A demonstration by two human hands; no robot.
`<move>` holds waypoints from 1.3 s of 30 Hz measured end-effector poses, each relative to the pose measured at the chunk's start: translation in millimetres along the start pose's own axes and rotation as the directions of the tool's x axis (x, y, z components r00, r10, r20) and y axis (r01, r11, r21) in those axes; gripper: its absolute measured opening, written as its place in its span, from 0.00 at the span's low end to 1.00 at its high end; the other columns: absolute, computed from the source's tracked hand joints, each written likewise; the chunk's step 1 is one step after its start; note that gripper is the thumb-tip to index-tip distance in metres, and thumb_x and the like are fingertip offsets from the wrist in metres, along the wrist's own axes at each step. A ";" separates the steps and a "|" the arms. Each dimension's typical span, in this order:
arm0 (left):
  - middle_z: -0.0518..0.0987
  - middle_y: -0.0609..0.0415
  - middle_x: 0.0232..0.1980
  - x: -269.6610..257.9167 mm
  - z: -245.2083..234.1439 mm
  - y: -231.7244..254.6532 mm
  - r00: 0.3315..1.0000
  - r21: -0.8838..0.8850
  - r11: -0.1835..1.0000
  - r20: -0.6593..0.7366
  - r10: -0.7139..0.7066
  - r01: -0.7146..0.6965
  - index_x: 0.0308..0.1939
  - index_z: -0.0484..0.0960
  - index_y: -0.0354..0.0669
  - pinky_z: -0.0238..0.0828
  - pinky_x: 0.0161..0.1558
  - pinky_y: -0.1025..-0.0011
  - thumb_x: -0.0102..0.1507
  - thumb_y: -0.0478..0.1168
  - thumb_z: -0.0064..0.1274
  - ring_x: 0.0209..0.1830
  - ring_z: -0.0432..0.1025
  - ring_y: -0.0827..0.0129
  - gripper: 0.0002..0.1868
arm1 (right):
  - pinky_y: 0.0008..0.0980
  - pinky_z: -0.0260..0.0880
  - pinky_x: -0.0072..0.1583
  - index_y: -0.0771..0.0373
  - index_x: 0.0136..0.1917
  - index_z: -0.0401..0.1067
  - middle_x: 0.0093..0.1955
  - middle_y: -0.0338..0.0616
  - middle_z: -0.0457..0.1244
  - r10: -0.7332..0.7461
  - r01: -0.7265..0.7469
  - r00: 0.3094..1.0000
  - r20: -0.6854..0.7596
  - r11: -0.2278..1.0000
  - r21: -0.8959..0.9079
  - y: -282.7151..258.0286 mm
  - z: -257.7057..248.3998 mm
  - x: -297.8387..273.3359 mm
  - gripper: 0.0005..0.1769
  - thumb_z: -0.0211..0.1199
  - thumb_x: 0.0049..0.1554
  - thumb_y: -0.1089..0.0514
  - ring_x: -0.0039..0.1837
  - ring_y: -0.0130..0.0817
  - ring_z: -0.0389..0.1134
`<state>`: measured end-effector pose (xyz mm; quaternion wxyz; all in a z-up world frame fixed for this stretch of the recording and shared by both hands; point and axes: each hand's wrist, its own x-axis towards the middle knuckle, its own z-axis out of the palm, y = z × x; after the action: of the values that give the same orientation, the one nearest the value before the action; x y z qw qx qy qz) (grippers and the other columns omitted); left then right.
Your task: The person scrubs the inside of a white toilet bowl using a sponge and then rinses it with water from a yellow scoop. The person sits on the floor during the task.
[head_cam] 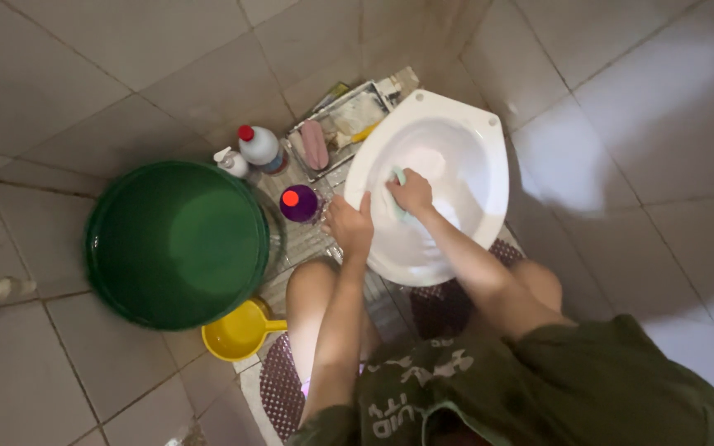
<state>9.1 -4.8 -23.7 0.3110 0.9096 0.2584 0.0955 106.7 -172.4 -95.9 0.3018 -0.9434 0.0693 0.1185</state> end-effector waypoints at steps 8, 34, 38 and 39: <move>0.75 0.37 0.60 1.5 -10.0 7.8 0.992 -0.005 0.996 0.089 -0.087 0.088 0.55 0.72 0.33 0.48 0.64 0.32 0.63 0.62 0.54 0.69 0.61 0.41 0.35 | 0.50 0.72 0.55 0.59 0.48 0.75 0.48 0.56 0.70 0.065 -0.019 0.981 0.185 0.971 -0.239 1.9 -50.8 -41.6 0.23 0.68 0.50 0.39 0.54 0.54 0.72; 0.76 0.37 0.60 -2.8 -14.8 8.7 0.991 0.060 0.993 0.082 -0.104 0.100 0.60 0.72 0.35 0.52 0.64 0.40 0.62 0.65 0.53 0.67 0.64 0.44 0.38 | 0.48 0.70 0.52 0.57 0.52 0.78 0.50 0.53 0.70 -0.389 0.507 0.830 0.399 0.824 -0.253 25.2 -99.2 -43.2 0.22 0.70 0.49 0.42 0.52 0.53 0.71; 0.76 0.38 0.61 -1.0 -15.6 9.6 0.987 0.078 0.990 0.107 -0.123 0.115 0.59 0.72 0.35 0.51 0.64 0.39 0.63 0.66 0.52 0.68 0.64 0.45 0.38 | 0.38 0.71 0.50 0.62 0.55 0.77 0.47 0.50 0.71 -0.250 0.144 0.951 0.182 0.879 0.455 29.3 -114.0 -29.3 0.22 0.67 0.57 0.44 0.48 0.41 0.74; 0.76 0.39 0.61 -3.1 -15.1 7.9 0.988 0.057 0.992 0.099 -0.118 0.113 0.60 0.72 0.35 0.51 0.64 0.39 0.62 0.66 0.53 0.68 0.64 0.45 0.39 | 0.38 0.64 0.48 0.65 0.55 0.72 0.44 0.49 0.65 -0.198 0.019 0.954 0.224 0.789 0.614 33.3 -114.7 -33.9 0.22 0.66 0.61 0.44 0.45 0.40 0.67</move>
<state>4.7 -4.0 -7.0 0.3056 0.9044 0.2968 0.0240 88.2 -264.5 -14.7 0.6005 -0.7735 0.0059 0.2027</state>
